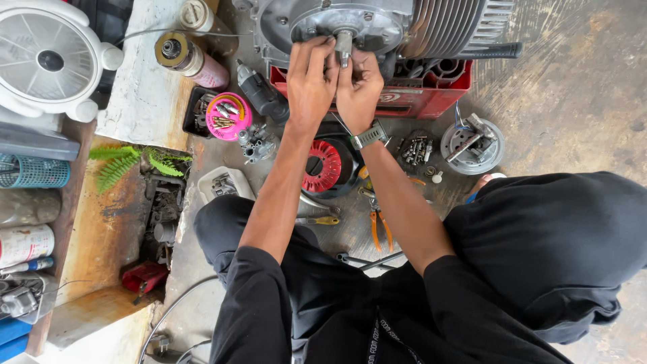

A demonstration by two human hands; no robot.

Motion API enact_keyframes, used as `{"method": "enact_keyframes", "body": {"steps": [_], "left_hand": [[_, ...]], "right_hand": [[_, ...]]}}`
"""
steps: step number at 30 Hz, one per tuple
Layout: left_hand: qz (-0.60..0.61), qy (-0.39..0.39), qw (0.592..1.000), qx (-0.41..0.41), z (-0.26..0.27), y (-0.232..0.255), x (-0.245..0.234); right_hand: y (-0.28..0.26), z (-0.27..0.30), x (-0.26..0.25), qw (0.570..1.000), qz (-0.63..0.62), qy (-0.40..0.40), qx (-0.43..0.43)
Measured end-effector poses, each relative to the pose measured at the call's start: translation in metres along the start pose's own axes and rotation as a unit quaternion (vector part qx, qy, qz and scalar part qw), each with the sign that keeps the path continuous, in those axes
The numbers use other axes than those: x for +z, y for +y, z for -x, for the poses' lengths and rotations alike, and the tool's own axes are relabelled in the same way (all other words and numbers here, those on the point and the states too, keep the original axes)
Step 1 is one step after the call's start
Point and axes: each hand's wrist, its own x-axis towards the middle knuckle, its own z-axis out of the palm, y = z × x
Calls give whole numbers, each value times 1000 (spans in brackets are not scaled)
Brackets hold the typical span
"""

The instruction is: The person sits on the floor and uses a socket wrench to tighten a bolt on a small engine. They repeatedly rotate the wrench to secure the fastener on the engine's side casing.

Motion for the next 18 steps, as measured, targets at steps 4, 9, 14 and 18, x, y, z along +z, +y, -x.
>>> {"method": "enact_keyframes", "body": {"steps": [4,9,14,18], "left_hand": [[-8,-16,999,31,-10,3,-8],[-64,-13,996,66,-16,8,-13],[-99,3,993,70,-15,6,-13],[-129,8,987,95,-20,8,-14]], "right_hand": [[-1,-3,5,1000,-3,10,20],[-4,-5,-1,999,24,4,22],[-6,-4,1,1000,16,-5,21],[-12,-12,0,999,8,-29,34]]}}
